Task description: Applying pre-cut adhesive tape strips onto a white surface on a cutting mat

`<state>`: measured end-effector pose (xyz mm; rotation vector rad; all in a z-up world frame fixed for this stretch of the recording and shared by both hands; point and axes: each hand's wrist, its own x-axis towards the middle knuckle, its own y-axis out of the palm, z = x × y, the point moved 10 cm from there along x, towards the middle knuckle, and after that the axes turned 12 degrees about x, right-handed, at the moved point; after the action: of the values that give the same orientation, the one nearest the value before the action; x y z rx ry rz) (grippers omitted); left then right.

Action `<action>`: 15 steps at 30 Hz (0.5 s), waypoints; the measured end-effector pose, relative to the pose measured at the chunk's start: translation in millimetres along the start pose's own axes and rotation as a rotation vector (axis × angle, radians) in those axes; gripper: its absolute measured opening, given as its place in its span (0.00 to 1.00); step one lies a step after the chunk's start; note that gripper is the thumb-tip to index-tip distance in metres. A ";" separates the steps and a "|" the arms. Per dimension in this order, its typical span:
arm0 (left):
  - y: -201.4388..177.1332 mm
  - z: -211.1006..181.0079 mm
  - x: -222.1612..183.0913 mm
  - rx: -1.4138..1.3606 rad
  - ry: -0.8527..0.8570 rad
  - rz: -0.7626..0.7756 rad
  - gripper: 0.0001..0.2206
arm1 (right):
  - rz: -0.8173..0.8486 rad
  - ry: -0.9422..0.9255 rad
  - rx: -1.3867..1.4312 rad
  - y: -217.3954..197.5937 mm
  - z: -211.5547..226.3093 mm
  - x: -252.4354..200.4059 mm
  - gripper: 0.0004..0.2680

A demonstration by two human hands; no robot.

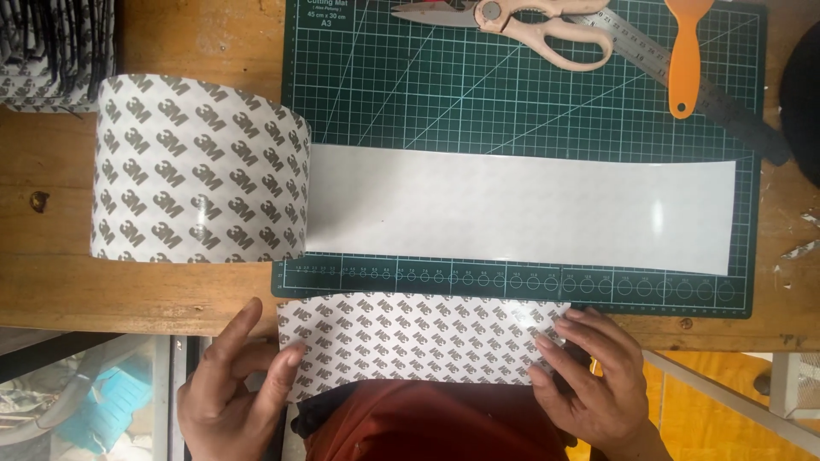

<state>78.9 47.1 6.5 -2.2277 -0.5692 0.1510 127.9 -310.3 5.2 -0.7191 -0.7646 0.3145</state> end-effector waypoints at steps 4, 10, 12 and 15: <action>-10.3 -17.6 -7.6 -0.004 0.391 0.017 0.32 | -0.092 0.123 0.114 -15.4 -7.3 -6.9 0.21; -30.9 -70.1 -6.9 -0.279 0.801 -0.036 0.23 | -0.088 0.334 0.230 -20.3 -2.7 12.4 0.28; -36.1 -93.1 3.7 -0.190 0.792 0.047 0.11 | -0.091 0.346 0.235 -22.3 -2.4 16.3 0.24; -32.1 -94.3 10.2 -0.115 0.827 0.241 0.16 | -0.156 0.409 0.319 -31.2 2.4 22.9 0.15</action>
<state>104.1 4.8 93.7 -2.2080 0.1461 -0.6684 142.2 -320.1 39.8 -0.3992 -0.3663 0.1344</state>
